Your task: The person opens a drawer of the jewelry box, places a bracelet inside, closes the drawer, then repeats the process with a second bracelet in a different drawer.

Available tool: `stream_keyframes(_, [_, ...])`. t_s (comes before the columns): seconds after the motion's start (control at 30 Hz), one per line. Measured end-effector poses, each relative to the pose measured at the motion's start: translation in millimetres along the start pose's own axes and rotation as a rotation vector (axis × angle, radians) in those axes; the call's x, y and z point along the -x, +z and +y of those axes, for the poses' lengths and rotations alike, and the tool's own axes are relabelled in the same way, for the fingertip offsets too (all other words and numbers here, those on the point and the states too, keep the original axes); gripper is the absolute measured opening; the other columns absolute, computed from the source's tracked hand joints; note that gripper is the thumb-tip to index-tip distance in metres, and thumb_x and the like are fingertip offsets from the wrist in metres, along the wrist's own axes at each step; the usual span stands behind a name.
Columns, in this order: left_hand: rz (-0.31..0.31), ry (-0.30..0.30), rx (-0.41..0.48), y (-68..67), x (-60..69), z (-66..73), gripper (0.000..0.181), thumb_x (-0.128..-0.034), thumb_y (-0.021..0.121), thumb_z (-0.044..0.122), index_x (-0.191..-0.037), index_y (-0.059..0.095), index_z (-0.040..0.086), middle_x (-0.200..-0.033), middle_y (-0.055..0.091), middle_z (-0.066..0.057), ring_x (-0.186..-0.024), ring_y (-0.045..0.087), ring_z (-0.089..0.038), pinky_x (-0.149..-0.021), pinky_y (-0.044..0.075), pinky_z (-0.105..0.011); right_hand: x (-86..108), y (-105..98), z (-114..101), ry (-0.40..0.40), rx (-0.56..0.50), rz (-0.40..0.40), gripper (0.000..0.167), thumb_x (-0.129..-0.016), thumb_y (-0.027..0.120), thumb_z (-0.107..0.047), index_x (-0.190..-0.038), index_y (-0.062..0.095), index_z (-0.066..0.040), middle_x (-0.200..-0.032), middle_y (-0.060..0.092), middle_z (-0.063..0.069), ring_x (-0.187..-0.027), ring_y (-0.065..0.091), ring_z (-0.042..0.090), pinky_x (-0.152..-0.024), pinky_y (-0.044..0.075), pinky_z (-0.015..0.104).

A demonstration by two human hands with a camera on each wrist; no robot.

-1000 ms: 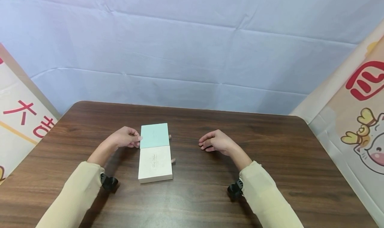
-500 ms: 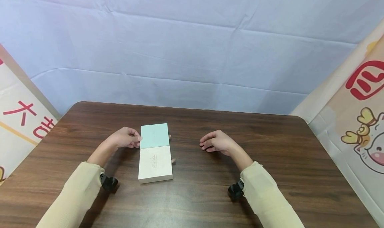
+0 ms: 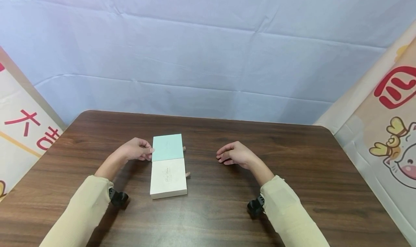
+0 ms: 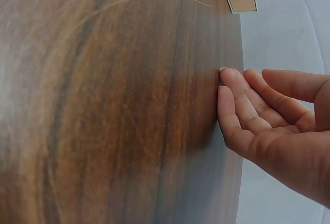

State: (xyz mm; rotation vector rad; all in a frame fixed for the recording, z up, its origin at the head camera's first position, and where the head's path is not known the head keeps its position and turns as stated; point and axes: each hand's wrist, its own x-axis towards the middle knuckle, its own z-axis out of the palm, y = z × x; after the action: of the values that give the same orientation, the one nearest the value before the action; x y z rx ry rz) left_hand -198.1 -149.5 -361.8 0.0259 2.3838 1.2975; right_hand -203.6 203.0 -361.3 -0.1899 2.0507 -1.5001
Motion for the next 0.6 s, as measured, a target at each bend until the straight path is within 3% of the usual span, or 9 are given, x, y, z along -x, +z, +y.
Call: stream_keyframes(0.6, [-0.012, 0.019, -0.020, -4.7, 1.1, -2.2, 0.018, -0.0937, 0.053, 0.013, -0.089, 0.059, -0.004, -0.080, 0.063, -0.011, -0.074, 0.062, -0.017, -0.068, 0.048, -0.031, 4.5, -9.7, 2.6, 0.004, 0.011, 0.005, 0.032, -0.092, 0.047, 0.001, -0.121, 0.047, 0.015, -0.110, 0.059, 0.024, -0.101, 0.058, 0.032, -0.084, 0.047, 0.042])
